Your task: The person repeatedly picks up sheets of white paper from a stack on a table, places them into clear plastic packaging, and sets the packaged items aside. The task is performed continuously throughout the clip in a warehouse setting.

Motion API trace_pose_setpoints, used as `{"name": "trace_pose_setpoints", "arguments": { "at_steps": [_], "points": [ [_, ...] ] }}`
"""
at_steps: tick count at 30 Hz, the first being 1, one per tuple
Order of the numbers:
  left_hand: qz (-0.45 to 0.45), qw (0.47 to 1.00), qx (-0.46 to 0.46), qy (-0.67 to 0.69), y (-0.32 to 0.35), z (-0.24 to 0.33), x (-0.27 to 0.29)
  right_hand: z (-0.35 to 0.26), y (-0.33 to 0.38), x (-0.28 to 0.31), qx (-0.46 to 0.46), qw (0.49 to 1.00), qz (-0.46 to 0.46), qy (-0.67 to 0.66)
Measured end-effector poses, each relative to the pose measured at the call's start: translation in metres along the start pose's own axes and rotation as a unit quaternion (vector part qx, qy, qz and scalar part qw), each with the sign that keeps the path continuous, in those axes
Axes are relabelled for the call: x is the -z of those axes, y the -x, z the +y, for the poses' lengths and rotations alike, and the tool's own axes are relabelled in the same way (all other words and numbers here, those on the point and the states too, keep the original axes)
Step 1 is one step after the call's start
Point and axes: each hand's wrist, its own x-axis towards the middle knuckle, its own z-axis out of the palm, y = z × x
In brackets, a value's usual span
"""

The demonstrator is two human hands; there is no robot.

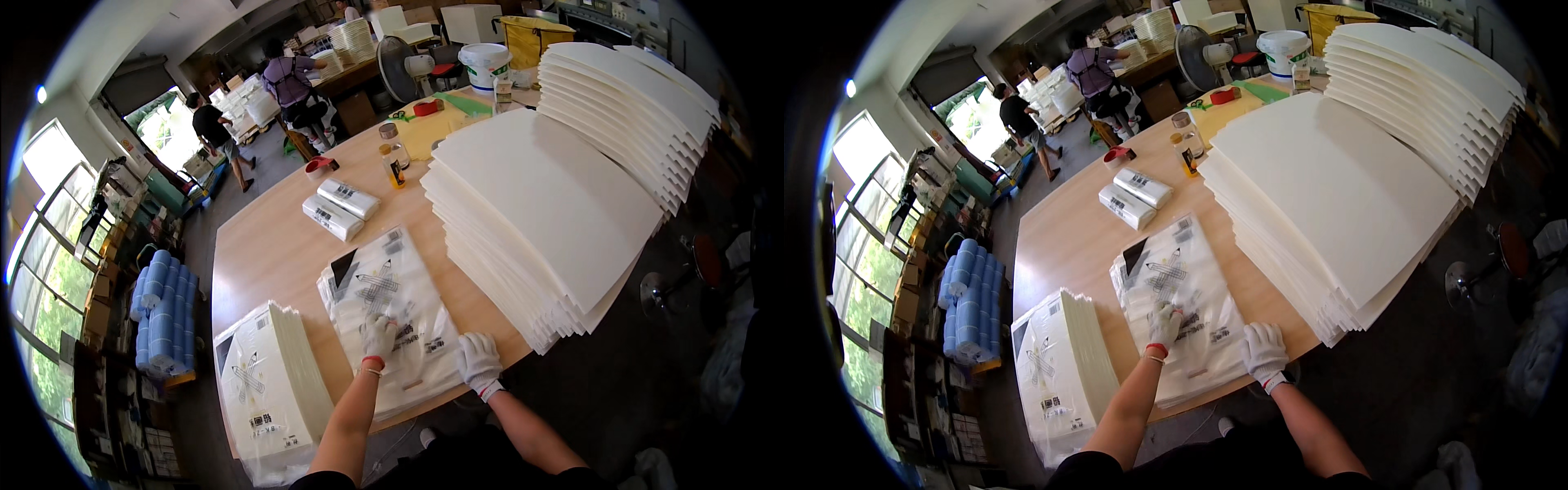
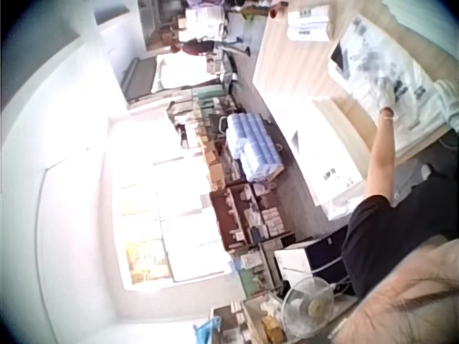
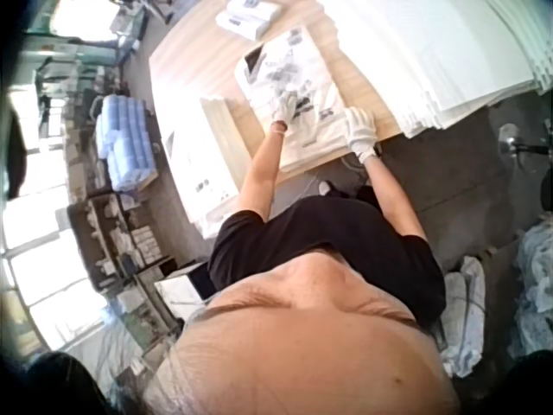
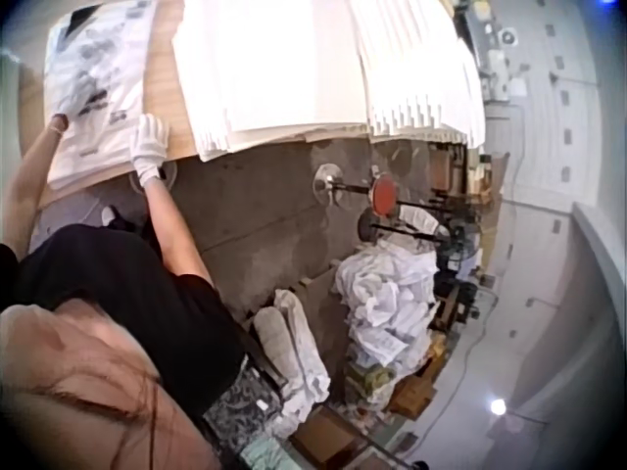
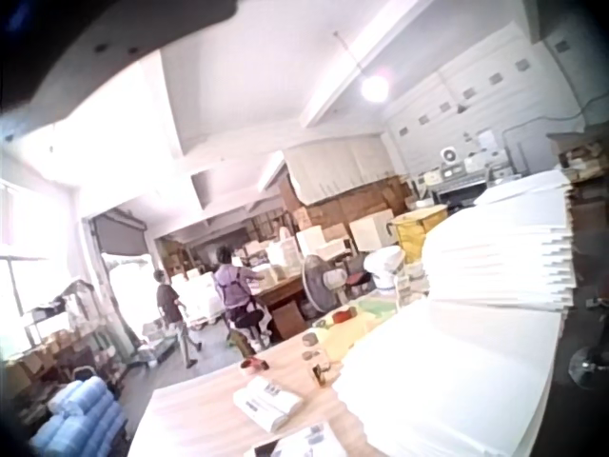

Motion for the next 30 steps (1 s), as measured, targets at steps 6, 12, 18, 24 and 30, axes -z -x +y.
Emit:
{"name": "trace_pose_setpoints", "arguments": {
  "at_steps": [6,12,18,24,30],
  "points": [
    [-0.015,0.986,-0.010,0.167,0.017,0.040,0.030,0.002,0.000,0.005,0.002,0.998,0.006,-0.066],
    [-0.088,0.973,-0.109,0.184,0.061,0.063,0.047,-0.026,0.004,-0.055,-0.229,0.898,-0.142,-0.348],
    [-0.062,0.594,0.216,0.773,0.050,-0.064,0.048,-0.029,-0.010,-0.004,-0.135,0.955,-0.256,-0.060],
    [-0.131,0.736,0.221,0.626,0.044,0.058,0.103,-0.149,-0.045,0.067,0.189,0.954,0.086,-0.217],
    [-0.164,0.900,-0.067,0.399,0.050,0.158,0.189,-0.144,-0.043,-0.016,0.042,0.968,-0.202,-0.142]
  ]
}}
